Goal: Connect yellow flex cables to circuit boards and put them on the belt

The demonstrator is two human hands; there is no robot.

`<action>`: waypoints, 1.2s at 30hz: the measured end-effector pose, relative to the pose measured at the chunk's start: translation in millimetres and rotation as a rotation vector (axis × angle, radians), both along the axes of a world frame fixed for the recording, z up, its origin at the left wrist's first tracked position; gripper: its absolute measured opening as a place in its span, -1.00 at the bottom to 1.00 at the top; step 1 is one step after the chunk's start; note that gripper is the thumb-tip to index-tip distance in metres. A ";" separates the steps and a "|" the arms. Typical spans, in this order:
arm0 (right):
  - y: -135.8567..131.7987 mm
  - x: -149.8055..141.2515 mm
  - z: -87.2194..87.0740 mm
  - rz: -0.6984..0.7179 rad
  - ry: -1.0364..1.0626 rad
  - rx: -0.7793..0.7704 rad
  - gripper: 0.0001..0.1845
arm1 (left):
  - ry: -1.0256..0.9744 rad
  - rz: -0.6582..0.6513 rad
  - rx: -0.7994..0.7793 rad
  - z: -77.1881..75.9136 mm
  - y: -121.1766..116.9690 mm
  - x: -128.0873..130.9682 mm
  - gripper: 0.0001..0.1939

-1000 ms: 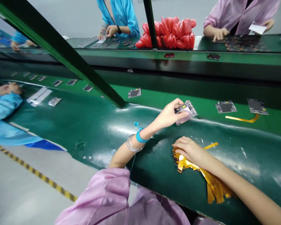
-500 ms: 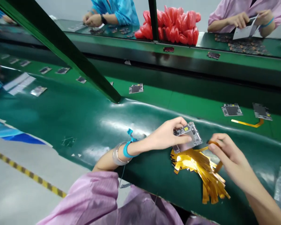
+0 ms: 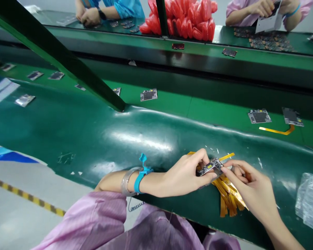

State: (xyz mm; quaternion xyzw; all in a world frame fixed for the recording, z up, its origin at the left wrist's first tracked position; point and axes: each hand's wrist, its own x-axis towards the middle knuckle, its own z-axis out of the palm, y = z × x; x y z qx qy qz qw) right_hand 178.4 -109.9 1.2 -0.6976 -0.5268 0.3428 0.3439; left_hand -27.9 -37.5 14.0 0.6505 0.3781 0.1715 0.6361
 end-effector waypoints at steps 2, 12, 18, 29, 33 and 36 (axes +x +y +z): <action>-2.5 -1.2 -1.7 -0.017 -0.023 0.017 -0.75 | 0.001 -0.005 -0.003 0.1 -0.1 0.8 -0.69; -8.8 -8.7 -6.6 0.023 -0.098 0.074 -0.78 | 0.000 -0.004 -0.034 -9.5 4.2 2.0 -0.71; -18.5 14.3 11.1 0.122 0.315 -0.235 -0.52 | -0.124 -0.065 -0.251 -14.4 26.0 3.2 -0.68; -23.5 15.1 2.3 0.084 0.316 -0.322 -0.46 | -0.001 -0.121 -0.139 -8.3 32.6 -0.8 -0.69; -23.2 19.1 -7.9 0.141 0.629 -0.378 -0.58 | 0.010 -0.128 -0.139 -8.9 32.9 -1.8 -0.67; -20.7 18.1 -5.0 0.124 0.654 -0.395 -0.58 | 0.006 -0.127 -0.131 -8.3 31.8 -2.2 -0.67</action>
